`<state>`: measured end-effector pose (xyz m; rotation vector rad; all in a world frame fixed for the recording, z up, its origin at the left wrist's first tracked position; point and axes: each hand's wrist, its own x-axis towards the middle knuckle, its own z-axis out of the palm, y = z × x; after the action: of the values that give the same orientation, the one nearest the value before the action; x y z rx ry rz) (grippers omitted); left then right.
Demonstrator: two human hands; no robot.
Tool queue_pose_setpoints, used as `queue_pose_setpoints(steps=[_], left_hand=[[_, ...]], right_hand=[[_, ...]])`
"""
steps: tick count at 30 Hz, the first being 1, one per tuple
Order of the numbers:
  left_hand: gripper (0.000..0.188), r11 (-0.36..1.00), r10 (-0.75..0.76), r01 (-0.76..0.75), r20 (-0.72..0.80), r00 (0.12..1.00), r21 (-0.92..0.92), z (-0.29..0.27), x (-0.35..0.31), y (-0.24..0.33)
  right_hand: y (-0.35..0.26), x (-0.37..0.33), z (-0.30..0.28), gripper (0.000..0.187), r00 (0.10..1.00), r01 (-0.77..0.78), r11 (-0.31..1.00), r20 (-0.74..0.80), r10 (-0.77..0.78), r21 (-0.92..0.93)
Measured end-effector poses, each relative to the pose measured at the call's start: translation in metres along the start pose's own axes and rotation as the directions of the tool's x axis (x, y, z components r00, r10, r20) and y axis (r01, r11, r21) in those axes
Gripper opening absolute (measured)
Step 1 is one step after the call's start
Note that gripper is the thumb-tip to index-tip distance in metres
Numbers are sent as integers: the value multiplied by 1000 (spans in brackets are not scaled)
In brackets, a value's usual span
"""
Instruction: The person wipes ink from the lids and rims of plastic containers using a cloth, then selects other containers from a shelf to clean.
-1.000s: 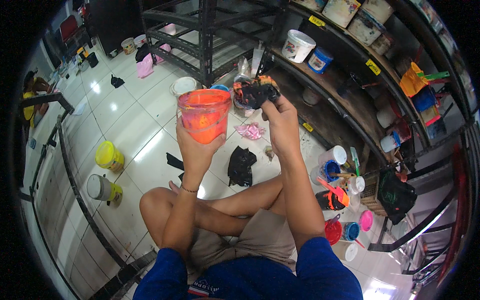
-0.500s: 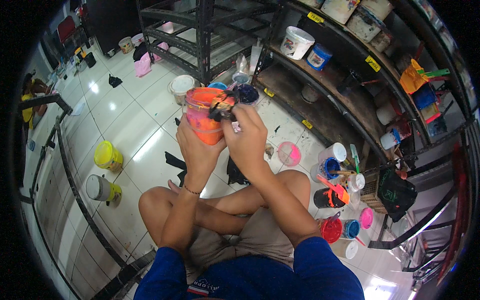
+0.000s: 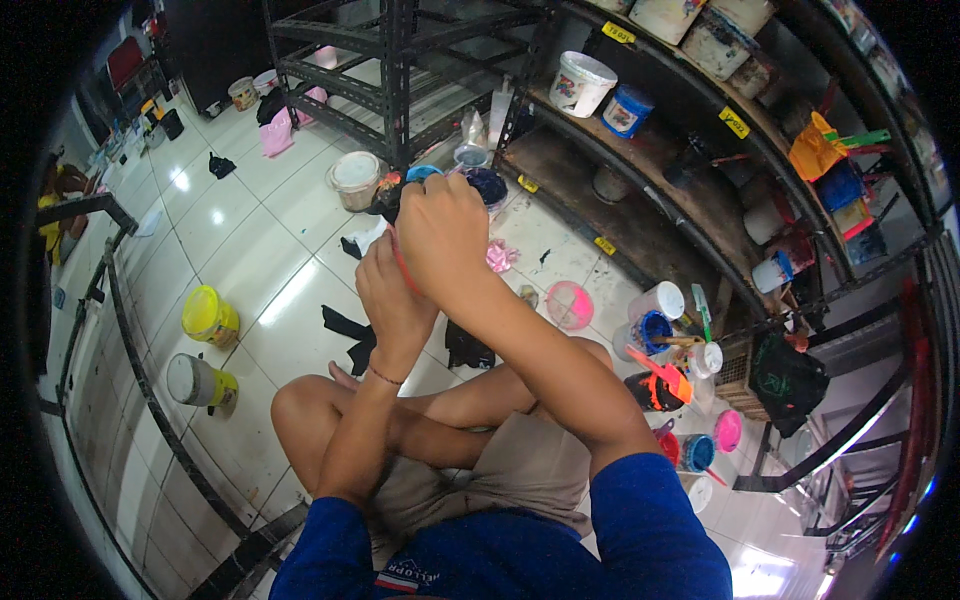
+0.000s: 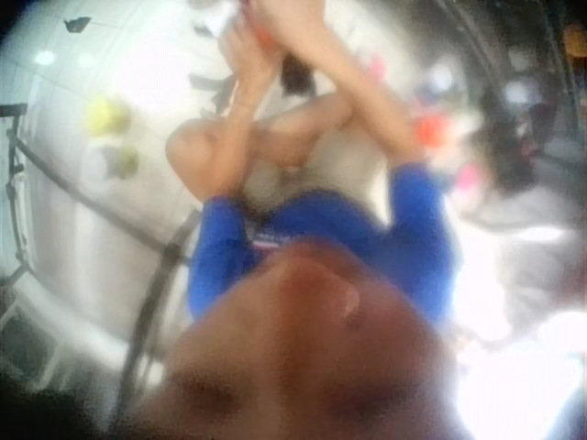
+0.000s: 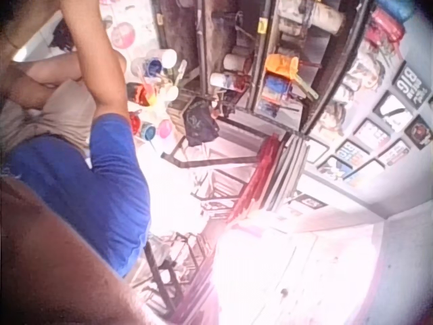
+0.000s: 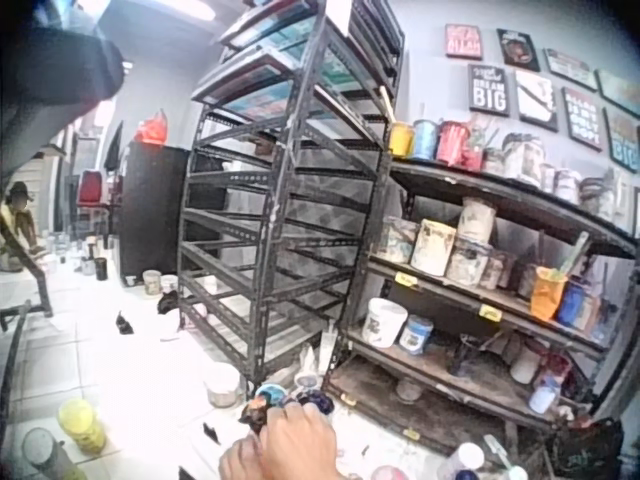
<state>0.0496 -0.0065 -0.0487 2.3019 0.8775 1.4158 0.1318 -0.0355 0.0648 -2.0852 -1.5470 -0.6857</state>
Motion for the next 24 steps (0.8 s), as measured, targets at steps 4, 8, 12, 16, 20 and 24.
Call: queue_pose_setpoints(steps=[4,8,12,16,20,24], left_hand=[[95,999,-40,39,-51,998,-25,-9,9,-9],[95,996,-53,52,-17,998,-78,-8,9,-2],[95,998,26,-26,4,1000,-63,1,-3,6],[98,997,68,-67,36,997,-40,7,-14,12],[103,995,76,-76,2,997,-63,6,-16,13],[100,951,-98,102,27,995,-292,1,-8,8]], right_hand=[[3,-20,-7,18,999,-28,996,-33,31,82],[12,-34,-12,18,991,-55,982,-107,76,183],[4,-21,-13,16,994,-100,994,-40,102,42],[14,-1,-8,18,986,-117,990,109,125,-76],[48,39,-22,27,952,-304,921,121,282,243],[78,37,-62,28,875,-445,524,227,428,726]])
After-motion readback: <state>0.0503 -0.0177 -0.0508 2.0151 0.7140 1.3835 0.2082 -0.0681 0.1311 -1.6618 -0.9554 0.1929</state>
